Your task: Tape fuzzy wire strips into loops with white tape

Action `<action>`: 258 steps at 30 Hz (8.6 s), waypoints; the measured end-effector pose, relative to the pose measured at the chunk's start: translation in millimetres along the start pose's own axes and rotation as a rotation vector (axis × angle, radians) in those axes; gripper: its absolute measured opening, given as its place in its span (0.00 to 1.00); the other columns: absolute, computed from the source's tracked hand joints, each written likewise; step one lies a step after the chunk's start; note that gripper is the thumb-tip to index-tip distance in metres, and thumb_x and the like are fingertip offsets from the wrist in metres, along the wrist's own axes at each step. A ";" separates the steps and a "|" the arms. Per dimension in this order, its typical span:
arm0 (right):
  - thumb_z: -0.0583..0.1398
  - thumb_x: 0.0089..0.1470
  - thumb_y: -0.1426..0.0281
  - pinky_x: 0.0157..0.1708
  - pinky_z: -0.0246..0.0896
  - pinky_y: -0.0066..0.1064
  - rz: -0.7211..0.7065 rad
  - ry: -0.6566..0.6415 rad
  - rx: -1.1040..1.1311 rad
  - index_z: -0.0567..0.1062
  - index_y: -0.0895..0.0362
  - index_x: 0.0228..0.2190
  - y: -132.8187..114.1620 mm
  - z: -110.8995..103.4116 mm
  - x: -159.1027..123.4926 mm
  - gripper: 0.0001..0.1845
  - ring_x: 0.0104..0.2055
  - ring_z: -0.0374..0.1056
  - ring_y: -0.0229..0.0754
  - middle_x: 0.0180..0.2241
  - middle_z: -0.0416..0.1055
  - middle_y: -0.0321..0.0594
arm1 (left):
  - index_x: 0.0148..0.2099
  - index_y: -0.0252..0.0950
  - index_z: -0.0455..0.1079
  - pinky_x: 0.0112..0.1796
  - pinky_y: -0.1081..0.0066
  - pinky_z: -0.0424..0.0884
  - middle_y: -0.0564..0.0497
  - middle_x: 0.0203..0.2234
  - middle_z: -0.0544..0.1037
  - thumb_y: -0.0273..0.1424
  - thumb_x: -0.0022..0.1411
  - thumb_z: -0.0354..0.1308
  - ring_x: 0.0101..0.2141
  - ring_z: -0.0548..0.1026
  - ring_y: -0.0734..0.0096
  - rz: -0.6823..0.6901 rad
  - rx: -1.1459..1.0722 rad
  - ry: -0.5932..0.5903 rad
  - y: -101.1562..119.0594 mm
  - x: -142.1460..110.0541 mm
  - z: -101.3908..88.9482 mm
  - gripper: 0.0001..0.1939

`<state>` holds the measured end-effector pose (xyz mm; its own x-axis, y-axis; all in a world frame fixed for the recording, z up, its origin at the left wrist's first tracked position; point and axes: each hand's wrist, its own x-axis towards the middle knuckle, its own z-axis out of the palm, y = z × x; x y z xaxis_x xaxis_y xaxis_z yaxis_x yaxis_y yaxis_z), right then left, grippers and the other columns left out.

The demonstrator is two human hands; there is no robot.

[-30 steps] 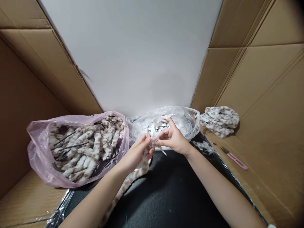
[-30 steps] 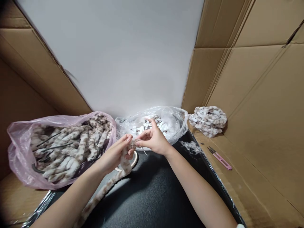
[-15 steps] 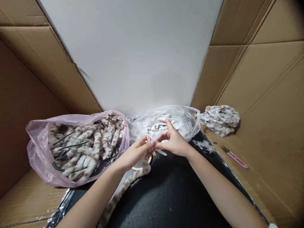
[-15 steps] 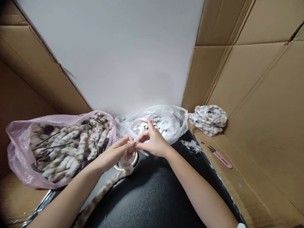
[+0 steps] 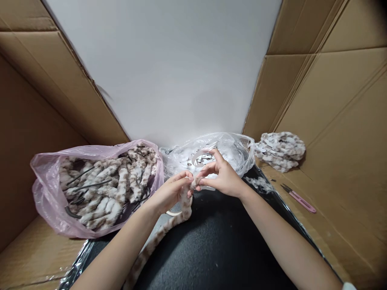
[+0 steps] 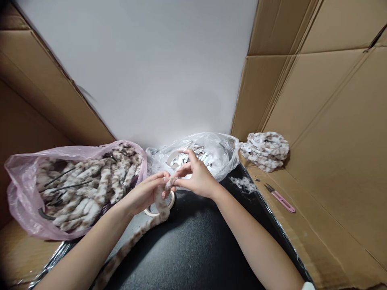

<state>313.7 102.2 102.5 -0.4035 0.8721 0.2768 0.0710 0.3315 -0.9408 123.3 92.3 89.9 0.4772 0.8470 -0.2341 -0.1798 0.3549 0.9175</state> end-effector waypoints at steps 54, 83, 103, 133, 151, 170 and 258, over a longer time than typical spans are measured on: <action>0.59 0.55 0.64 0.38 0.61 0.31 -0.147 0.003 0.003 0.72 0.57 0.31 -2.5 -2.1 0.1 0.09 0.33 0.65 0.38 0.29 0.67 0.36 | 0.30 0.36 0.61 0.26 0.77 0.60 0.53 0.24 0.77 0.34 0.57 0.61 0.22 0.66 0.78 0.084 0.296 0.059 14.7 -5.2 -17.5 0.11; 0.56 0.56 0.63 0.22 0.43 0.26 -0.010 0.015 -0.223 0.59 0.57 0.14 2.8 29.3 -5.2 0.22 0.21 0.47 0.32 0.16 0.50 0.30 | 0.40 0.34 0.66 0.26 0.77 0.61 0.55 0.24 0.68 0.37 0.61 0.57 0.25 0.65 0.76 0.327 0.494 0.201 15.5 -18.3 8.9 0.11; 0.58 0.52 0.64 0.19 0.41 0.26 0.159 -0.016 -0.103 0.59 0.57 0.14 3.6 33.9 -5.7 0.20 0.19 0.48 0.31 0.15 0.50 0.28 | 0.41 0.36 0.73 0.24 0.75 0.61 0.52 0.25 0.74 0.36 0.63 0.56 0.23 0.67 0.73 0.471 0.856 0.281 14.8 -29.2 12.0 0.10; 0.58 0.55 0.65 0.23 0.55 0.24 0.421 -0.515 0.274 0.68 0.58 0.26 1.9 -4.8 2.2 0.11 0.21 0.59 0.32 0.19 0.63 0.30 | 0.39 0.37 0.68 0.32 0.72 0.67 0.48 0.30 0.76 0.27 0.67 0.50 0.30 0.73 0.67 0.814 1.488 -0.072 4.8 -40.2 31.2 0.06; 0.57 0.49 0.70 0.28 0.68 0.32 0.729 -0.698 0.640 0.63 0.56 0.38 40.9 8.8 7.3 0.13 0.25 0.75 0.43 0.23 0.73 0.35 | 0.43 0.33 0.66 0.37 0.71 0.71 0.47 0.33 0.74 0.19 0.65 0.51 0.33 0.69 0.71 1.127 1.487 -0.144 4.2 -34.9 23.0 0.07; 0.69 0.38 0.75 0.31 0.62 0.27 0.271 -0.076 0.484 0.62 0.55 0.38 4.7 -3.9 2.8 0.27 0.24 0.69 0.34 0.22 0.73 0.28 | 0.43 0.33 0.69 0.34 0.71 0.73 0.47 0.31 0.76 0.20 0.64 0.54 0.32 0.72 0.71 1.176 1.294 -0.031 -3.7 -23.4 23.9 0.07; 0.56 0.59 0.58 0.24 0.59 0.26 0.304 -0.281 0.053 0.68 0.58 0.28 -5.0 7.3 -6.1 0.16 0.24 0.62 0.34 0.22 0.62 0.31 | 0.38 0.33 0.69 0.28 0.67 0.62 0.49 0.28 0.74 0.26 0.64 0.50 0.26 0.70 0.66 0.733 1.928 0.145 8.4 -43.2 34.1 0.06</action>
<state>309.1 92.6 104.2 -0.6049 0.7930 -0.0727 0.1815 0.0484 -0.9822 130.5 45.2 118.7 0.6785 0.6601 0.3225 0.7186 -0.6875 -0.1046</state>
